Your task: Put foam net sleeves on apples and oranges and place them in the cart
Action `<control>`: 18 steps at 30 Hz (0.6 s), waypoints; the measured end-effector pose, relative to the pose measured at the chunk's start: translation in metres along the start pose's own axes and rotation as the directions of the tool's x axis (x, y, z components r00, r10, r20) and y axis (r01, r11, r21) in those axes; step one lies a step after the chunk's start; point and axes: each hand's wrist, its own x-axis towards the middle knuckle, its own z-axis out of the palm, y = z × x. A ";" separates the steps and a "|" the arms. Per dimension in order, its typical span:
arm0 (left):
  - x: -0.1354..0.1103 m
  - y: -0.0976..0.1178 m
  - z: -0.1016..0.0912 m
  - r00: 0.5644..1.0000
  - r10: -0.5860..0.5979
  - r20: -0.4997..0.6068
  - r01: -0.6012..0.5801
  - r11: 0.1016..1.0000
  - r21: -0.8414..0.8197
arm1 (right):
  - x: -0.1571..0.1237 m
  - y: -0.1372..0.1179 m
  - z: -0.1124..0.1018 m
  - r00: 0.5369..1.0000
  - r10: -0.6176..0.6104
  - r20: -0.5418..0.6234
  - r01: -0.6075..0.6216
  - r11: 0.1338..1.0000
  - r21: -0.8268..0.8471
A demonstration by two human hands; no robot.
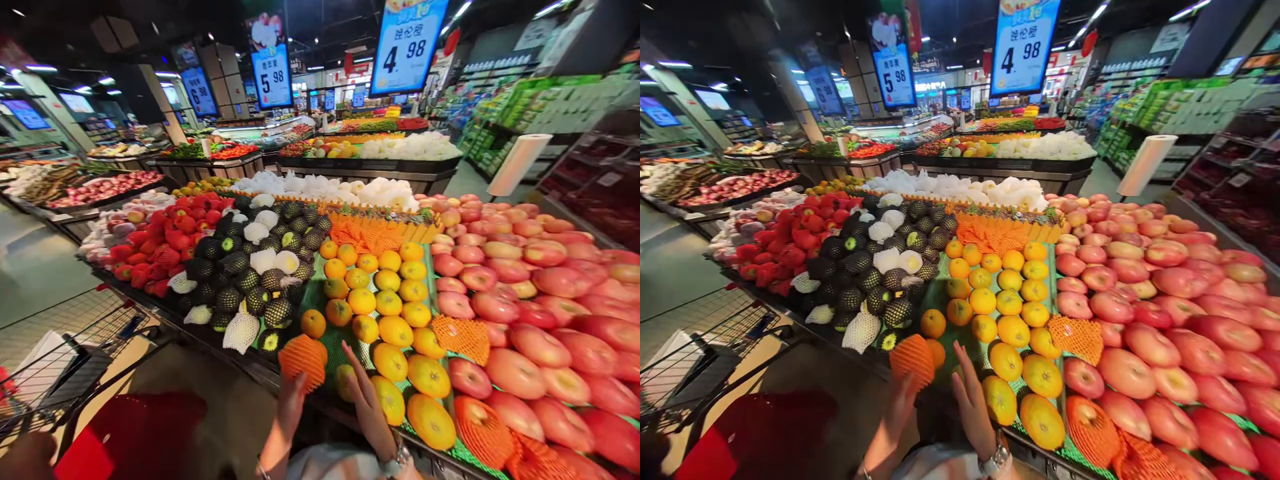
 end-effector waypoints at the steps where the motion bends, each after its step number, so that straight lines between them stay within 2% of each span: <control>1: 0.006 0.000 -0.009 1.000 0.001 -0.027 -0.002 1.000 -0.030 | 0.000 0.000 -0.014 0.997 -0.018 -0.069 0.015 0.999 -0.039; 3: 0.020 0.003 -0.026 0.993 0.042 -0.109 -0.045 0.999 -0.025 | -0.003 0.002 -0.045 0.978 -0.045 -0.204 0.019 0.992 -0.128; 4: 0.027 0.006 -0.031 0.983 0.102 -0.155 -0.097 0.995 0.036 | -0.005 0.004 -0.062 0.966 -0.055 -0.252 0.014 0.987 -0.163; 5: 0.035 0.009 -0.033 0.969 0.194 -0.155 -0.170 0.974 0.152 | -0.007 0.007 -0.078 0.955 -0.067 -0.288 0.011 0.981 -0.193; 6: 0.043 0.013 -0.032 0.953 0.289 -0.090 -0.254 0.925 0.281 | -0.010 0.010 -0.094 0.943 -0.082 -0.324 0.009 0.975 -0.221; 8: 0.056 0.019 -0.019 0.899 0.401 0.176 -0.435 0.774 0.461 | -0.016 0.018 -0.121 0.908 -0.116 -0.403 -0.008 0.957 -0.291; 9: 0.062 0.022 -0.009 0.860 0.398 0.319 -0.508 0.721 0.471 | -0.020 0.022 -0.133 0.881 -0.137 -0.453 -0.024 0.943 -0.333; 11: 0.074 0.026 0.017 0.751 0.330 0.572 -0.630 0.619 0.470 | -0.027 0.029 -0.154 0.803 -0.204 -0.559 -0.065 0.904 -0.423; 13: 0.085 0.028 0.041 0.633 0.219 0.742 -0.726 0.503 0.470 | -0.038 0.032 -0.172 0.727 -0.264 -0.634 -0.106 0.869 -0.484; 15: 0.096 0.027 0.059 0.541 0.115 0.833 -0.793 0.398 0.461 | -0.053 0.033 -0.190 0.667 -0.293 -0.685 -0.148 0.849 -0.507; 16: 0.100 0.026 0.065 0.521 0.089 0.849 -0.808 0.372 0.457 | -0.062 0.034 -0.198 0.642 -0.291 -0.710 -0.180 0.842 -0.508; 18: 0.108 0.023 0.072 0.511 0.077 0.856 -0.816 0.356 0.455 | -0.082 0.038 -0.212 0.585 -0.268 -0.765 -0.259 0.832 -0.490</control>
